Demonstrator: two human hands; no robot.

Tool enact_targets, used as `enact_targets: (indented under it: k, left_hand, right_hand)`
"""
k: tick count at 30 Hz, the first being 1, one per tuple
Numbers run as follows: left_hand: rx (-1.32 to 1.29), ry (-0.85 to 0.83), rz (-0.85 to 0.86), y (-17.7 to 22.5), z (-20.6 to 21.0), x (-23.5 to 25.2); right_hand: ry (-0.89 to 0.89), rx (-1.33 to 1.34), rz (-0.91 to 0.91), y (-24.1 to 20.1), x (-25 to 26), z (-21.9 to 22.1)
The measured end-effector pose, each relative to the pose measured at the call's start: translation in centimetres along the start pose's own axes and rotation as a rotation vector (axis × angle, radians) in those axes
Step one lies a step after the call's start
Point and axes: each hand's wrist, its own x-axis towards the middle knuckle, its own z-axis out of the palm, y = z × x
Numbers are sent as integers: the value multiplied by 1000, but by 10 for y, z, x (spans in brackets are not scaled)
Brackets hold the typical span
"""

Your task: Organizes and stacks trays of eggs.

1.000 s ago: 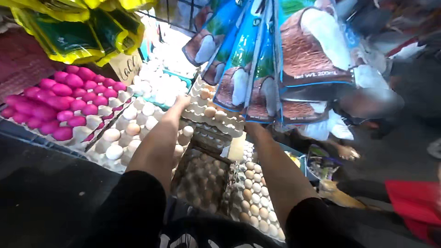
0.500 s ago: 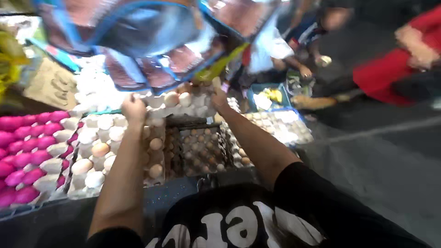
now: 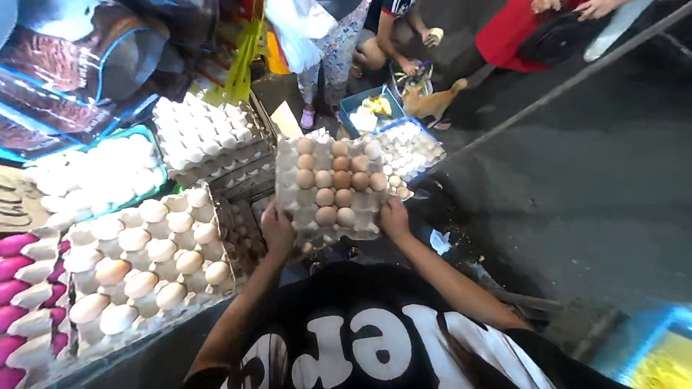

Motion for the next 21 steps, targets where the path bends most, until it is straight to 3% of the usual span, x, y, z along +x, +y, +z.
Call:
enact_targets:
  k: [7,11,16,21]
  left_hand:
    - [173,-213,56,27,99,37]
    - [257,-280,-10,32,128,45]
    - [329,-309,-64,17,142,42]
    - [393,-440,-183,29,134,47]
  right_hand:
    - [66,-12,175,63,27,-28]
    - [-40,-25,253,77,44,-37]
    - [-275,-87,296,99,57,-31]
    - [-424,-18,309,118,67,-42]
